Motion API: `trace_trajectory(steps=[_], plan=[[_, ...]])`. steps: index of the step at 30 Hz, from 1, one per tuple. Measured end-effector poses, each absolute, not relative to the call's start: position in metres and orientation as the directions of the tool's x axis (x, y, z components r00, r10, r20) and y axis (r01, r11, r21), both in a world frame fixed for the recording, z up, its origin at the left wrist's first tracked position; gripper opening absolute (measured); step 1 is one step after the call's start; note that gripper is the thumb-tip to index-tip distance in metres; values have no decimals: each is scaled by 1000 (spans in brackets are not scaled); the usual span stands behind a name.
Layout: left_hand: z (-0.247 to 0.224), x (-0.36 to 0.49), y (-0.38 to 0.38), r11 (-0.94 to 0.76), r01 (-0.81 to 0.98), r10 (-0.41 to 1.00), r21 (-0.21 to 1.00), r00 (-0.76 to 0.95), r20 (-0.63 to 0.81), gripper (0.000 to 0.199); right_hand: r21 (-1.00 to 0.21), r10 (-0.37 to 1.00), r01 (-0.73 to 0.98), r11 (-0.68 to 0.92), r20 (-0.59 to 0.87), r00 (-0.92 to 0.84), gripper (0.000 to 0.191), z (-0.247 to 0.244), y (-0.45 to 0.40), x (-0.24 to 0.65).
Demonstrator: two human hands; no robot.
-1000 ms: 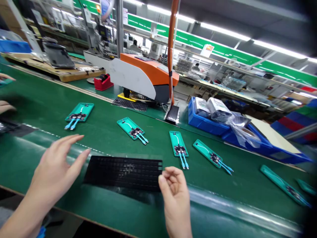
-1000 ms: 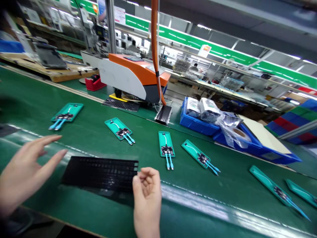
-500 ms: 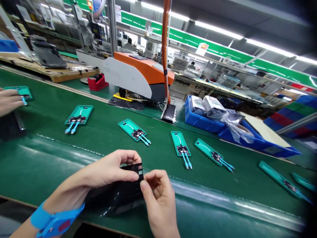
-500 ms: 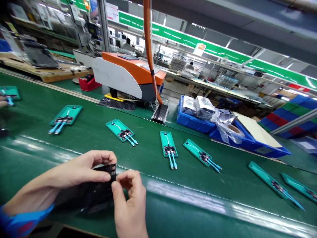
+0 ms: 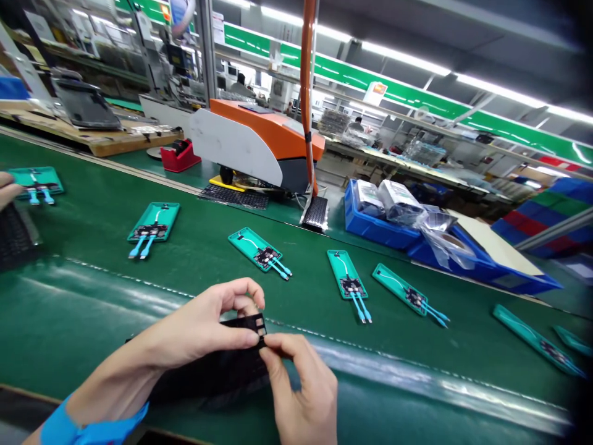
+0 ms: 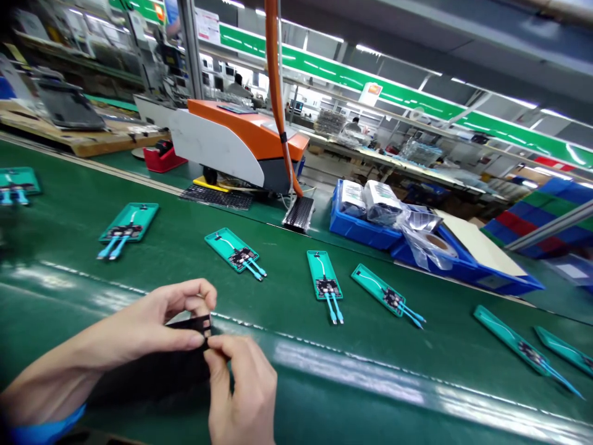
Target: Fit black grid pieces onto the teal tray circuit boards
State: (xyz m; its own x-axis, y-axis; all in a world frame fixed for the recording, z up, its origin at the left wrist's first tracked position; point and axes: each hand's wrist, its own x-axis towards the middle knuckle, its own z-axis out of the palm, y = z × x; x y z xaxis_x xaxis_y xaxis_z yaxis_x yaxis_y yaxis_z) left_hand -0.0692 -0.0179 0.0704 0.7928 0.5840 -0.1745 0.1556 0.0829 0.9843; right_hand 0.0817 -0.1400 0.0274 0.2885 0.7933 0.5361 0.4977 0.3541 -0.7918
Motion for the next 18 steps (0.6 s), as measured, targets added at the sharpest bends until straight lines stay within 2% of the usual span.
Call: trace_trajectory(steps=[5, 8, 12, 18], plan=[[71, -68, -18, 117, 127, 585, 985, 793, -172, 28, -698, 771, 596, 397, 606, 196, 26, 29, -140, 83], [69, -68, -18, 112, 126, 594, 986, 787, -169, 29, -708, 761, 588, 391, 609, 226, 24, 28, -141, 81], [72, -68, -21, 63, 155, 597, 986, 786, -162, 26, -810, 827, 512, 286, 479, 296, 12, 27, -145, 79], [73, -69, -17, -163, 295, 584, 942, 798, -149, 21, -840, 921, 497, 219, 346, 180, 10, 31, -140, 87]])
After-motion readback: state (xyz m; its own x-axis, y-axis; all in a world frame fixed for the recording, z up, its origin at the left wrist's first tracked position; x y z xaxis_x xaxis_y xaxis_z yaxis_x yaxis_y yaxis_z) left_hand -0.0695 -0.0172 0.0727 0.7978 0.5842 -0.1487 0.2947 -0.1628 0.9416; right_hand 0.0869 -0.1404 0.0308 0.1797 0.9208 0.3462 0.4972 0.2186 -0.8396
